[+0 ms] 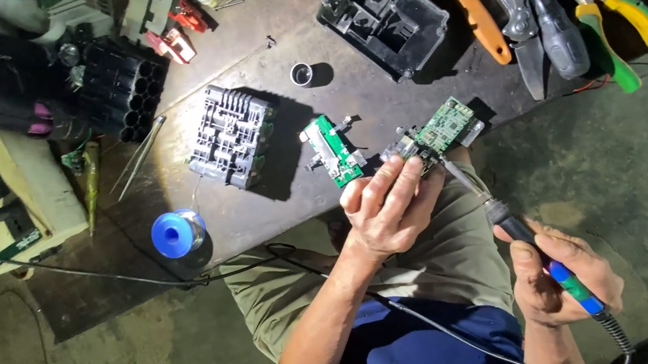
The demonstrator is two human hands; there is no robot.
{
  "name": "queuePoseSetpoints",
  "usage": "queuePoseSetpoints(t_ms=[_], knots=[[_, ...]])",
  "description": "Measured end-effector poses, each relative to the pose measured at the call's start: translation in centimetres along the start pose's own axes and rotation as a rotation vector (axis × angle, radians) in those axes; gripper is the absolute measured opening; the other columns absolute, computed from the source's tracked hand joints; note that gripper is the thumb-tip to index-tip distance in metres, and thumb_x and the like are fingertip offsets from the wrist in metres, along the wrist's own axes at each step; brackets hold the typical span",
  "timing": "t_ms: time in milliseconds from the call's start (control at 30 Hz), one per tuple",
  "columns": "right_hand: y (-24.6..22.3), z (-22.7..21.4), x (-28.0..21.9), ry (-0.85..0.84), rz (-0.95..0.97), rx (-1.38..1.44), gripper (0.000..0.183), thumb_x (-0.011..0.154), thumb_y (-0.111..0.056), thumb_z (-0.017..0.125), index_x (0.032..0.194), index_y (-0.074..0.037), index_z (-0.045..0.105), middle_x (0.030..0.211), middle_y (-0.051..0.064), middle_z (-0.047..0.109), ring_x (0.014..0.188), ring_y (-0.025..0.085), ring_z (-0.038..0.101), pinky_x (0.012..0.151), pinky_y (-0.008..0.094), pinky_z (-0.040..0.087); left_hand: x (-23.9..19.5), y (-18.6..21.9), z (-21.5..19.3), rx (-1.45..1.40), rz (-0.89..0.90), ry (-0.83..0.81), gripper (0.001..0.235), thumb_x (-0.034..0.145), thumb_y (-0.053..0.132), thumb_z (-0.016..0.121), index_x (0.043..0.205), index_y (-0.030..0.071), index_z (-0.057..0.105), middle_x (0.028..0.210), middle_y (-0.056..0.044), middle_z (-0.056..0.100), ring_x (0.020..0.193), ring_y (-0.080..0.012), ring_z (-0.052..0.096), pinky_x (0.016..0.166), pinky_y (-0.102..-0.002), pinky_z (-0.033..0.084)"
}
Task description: The person uses a soldering iron and solder wire to attach components to a small green circuit board. They repeatedly heat solder joints and feed solder, then flip the board to work on different sides. The person also handles a black plastic housing and a second circuit board nearby.
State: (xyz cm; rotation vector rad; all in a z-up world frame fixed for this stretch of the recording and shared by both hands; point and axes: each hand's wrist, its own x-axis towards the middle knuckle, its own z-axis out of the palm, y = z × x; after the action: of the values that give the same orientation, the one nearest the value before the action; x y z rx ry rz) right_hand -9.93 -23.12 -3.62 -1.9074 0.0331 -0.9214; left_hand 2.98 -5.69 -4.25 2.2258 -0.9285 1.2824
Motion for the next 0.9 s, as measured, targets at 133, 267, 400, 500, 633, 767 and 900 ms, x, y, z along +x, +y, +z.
queuePoseSetpoints(t_ms=[133, 267, 400, 500, 633, 767, 900], knots=[[1.4, -0.3, -1.5, 0.045, 0.033, 0.05, 0.015, 0.096, 0.011, 0.066, 0.109, 0.015, 0.059, 0.089, 0.032, 0.065, 0.079, 0.043, 0.075, 0.073, 0.043, 0.07, 0.8, 0.0, -0.1, -0.033, -0.011, -0.004, 0.026, 0.099, 0.005, 0.063, 0.097, 0.02, 0.083, 0.12, -0.005, 0.07, 0.096, -0.0224, 0.074, 0.079, -0.033, 0.044], [0.8, 0.1, -0.3, 0.07, 0.01, -0.025, 0.014, 0.094, 0.008, 0.069, 0.102, 0.015, 0.06, 0.073, 0.027, 0.061, 0.071, 0.042, 0.075, 0.062, 0.039, 0.065, 0.7, 0.3, 0.4, -0.035, -0.034, 0.03, 0.021, 0.095, 0.004, 0.07, 0.095, 0.022, 0.082, 0.12, -0.003, 0.069, 0.097, -0.0208, 0.072, 0.075, -0.032, 0.043], [0.4, 0.2, -0.3, 0.068, 0.058, 0.035, 0.011, 0.096, 0.008, 0.061, 0.099, 0.018, 0.057, 0.066, 0.025, 0.058, 0.064, 0.037, 0.072, 0.068, 0.048, 0.07, 0.7, 0.4, 0.5, -0.033, -0.065, 0.02, 0.024, 0.096, 0.004, 0.068, 0.093, 0.023, 0.083, 0.119, -0.002, 0.069, 0.097, -0.0195, 0.071, 0.075, -0.032, 0.04], [1.1, -0.1, -2.2, 0.096, 0.163, 0.126, 0.007, 0.096, 0.013, 0.06, 0.101, 0.016, 0.056, 0.068, 0.028, 0.054, 0.06, 0.034, 0.066, 0.08, 0.06, 0.071, 0.8, 0.4, 0.5, -0.019, -0.049, 0.014, 0.02, 0.093, 0.006, 0.075, 0.089, 0.024, 0.082, 0.116, -0.002, 0.07, 0.095, -0.0191, 0.071, 0.077, -0.031, 0.039], [1.1, 0.1, -1.4, 0.083, 0.121, 0.134, 0.012, 0.093, 0.016, 0.061, 0.104, 0.017, 0.055, 0.066, 0.026, 0.053, 0.066, 0.043, 0.072, 0.075, 0.055, 0.073, 1.6, 0.2, 0.4, -0.011, -0.022, -0.002, 0.02, 0.094, 0.006, 0.072, 0.091, 0.024, 0.079, 0.108, -0.002, 0.071, 0.09, -0.0186, 0.07, 0.078, -0.031, 0.038], [1.9, -0.1, -1.2, 0.085, -0.056, 0.055, 0.01, 0.094, 0.009, 0.065, 0.104, 0.009, 0.062, 0.082, 0.033, 0.065, 0.076, 0.044, 0.077, 0.061, 0.037, 0.069, 1.7, 0.8, 0.3, -0.019, -0.079, -0.034, 0.022, 0.095, 0.008, 0.068, 0.084, 0.026, 0.075, 0.106, -0.002, 0.072, 0.09, -0.0193, 0.069, 0.09, -0.031, 0.035], [1.5, 0.0, -1.8, 0.086, 0.091, 0.101, 0.013, 0.093, 0.008, 0.065, 0.103, 0.013, 0.057, 0.081, 0.037, 0.063, 0.073, 0.045, 0.075, 0.062, 0.041, 0.068, 1.5, 0.9, 0.3, -0.017, -0.081, -0.051, 0.028, 0.096, 0.005, 0.063, 0.083, 0.026, 0.077, 0.106, -0.002, 0.072, 0.09, -0.02, 0.069, 0.087, -0.032, 0.036]])
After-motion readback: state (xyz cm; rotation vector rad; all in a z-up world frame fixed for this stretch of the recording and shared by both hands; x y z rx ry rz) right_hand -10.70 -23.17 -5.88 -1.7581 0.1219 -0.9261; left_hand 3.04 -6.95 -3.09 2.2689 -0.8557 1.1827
